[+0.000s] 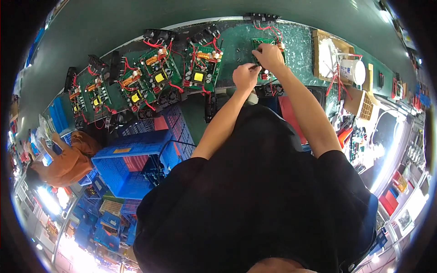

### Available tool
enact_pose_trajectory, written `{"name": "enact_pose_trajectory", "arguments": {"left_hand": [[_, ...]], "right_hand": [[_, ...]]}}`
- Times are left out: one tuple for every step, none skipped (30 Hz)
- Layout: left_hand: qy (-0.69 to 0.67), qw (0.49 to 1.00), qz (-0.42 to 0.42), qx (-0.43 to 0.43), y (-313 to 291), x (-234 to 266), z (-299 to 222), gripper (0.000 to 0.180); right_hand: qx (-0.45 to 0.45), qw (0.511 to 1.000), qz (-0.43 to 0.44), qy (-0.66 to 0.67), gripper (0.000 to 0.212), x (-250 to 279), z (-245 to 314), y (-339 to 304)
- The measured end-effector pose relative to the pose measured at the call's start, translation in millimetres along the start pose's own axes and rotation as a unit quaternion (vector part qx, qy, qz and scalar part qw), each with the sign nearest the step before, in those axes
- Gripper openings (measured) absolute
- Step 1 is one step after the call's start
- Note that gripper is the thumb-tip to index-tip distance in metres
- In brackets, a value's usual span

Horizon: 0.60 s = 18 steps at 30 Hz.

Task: The worker is assembling and inspecting electronic components and circuit boards on a production line.

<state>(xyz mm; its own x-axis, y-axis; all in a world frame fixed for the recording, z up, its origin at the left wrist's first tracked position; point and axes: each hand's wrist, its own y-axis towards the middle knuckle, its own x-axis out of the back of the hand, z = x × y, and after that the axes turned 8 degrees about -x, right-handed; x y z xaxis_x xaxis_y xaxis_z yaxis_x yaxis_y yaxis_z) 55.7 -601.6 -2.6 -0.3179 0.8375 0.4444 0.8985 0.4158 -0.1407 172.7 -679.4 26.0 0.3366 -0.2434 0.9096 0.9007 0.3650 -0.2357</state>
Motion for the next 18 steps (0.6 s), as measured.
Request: {"name": "enact_pose_trajectory", "arguments": {"left_hand": [[0.000, 1.000, -0.001, 0.001, 0, 0, 0, 0.029], [-0.005, 1.000, -0.004, 0.003, 0, -1, 0, 0.029], [-0.010, 1.000, -0.007, 0.004, 0, -1, -1, 0.029], [-0.010, 1.000, -0.006, 0.004, 0, -1, -1, 0.029], [-0.012, 1.000, -0.003, 0.005, 0, -2, -1, 0.029], [-0.014, 1.000, 0.000, 0.005, 1, -2, -1, 0.029], [-0.015, 1.000, 0.001, 0.005, 2, -2, -1, 0.029], [-0.018, 1.000, 0.001, 0.007, 1, -1, 0, 0.030], [-0.020, 1.000, 0.002, 0.009, 0, 0, 2, 0.030], [-0.021, 1.000, 0.000, 0.012, 0, 1, 2, 0.030], [-0.017, 1.000, -0.002, 0.010, 0, 2, 1, 0.029], [-0.013, 1.000, -0.004, 0.008, 0, 2, -1, 0.027], [-0.014, 1.000, -0.004, 0.010, 0, 3, -2, 0.027], [-0.012, 1.000, 0.000, 0.013, 1, 3, -3, 0.027], [-0.011, 1.000, 0.005, 0.015, 1, 3, -3, 0.027], [-0.011, 1.000, 0.007, 0.017, 0, 4, -4, 0.027], [-0.018, 1.000, 0.001, 0.015, 1, 3, -4, 0.027], [-0.026, 1.000, -0.004, 0.013, 1, 2, -5, 0.027]], "right_hand": [[0.001, 1.000, 0.001, 0.000, 0.020, 1, 3, 1], [-0.011, 1.000, 0.015, -0.003, 0.021, 1, 3, 4], [-0.023, 0.999, 0.028, -0.007, 0.022, 1, 3, 7], [-0.024, 0.999, 0.028, -0.007, 0.022, 0, 3, 8], [-0.026, 0.999, 0.022, -0.004, 0.022, -3, 1, 10], [-0.029, 0.999, 0.016, -0.001, 0.023, -5, -1, 11], [-0.030, 0.999, 0.016, -0.002, 0.023, -6, -5, 13], [-0.029, 0.999, 0.027, 0.008, 0.025, -7, -4, 13], [-0.028, 0.999, 0.039, 0.019, 0.028, -8, -3, 13], [-0.026, 0.999, 0.042, 0.017, 0.028, -9, -1, 13], [-0.045, 0.998, 0.035, 0.006, 0.027, -11, 0, 15], [-0.063, 0.998, 0.029, -0.006, 0.028, -11, 1, 16], [-0.063, 0.998, 0.031, -0.006, 0.028, -11, 0, 18], [-0.051, 0.997, 0.051, -0.001, 0.028, -8, 0, 20], [-0.040, 0.997, 0.069, 0.004, 0.029, -6, 0, 23], [-0.031, 0.997, 0.071, 0.003, 0.030, -4, 0, 25], [-0.033, 0.997, 0.071, 0.003, 0.030, -4, 1, 25], [-0.030, 0.998, 0.052, -0.009, 0.030, -4, 2, 25]]}}
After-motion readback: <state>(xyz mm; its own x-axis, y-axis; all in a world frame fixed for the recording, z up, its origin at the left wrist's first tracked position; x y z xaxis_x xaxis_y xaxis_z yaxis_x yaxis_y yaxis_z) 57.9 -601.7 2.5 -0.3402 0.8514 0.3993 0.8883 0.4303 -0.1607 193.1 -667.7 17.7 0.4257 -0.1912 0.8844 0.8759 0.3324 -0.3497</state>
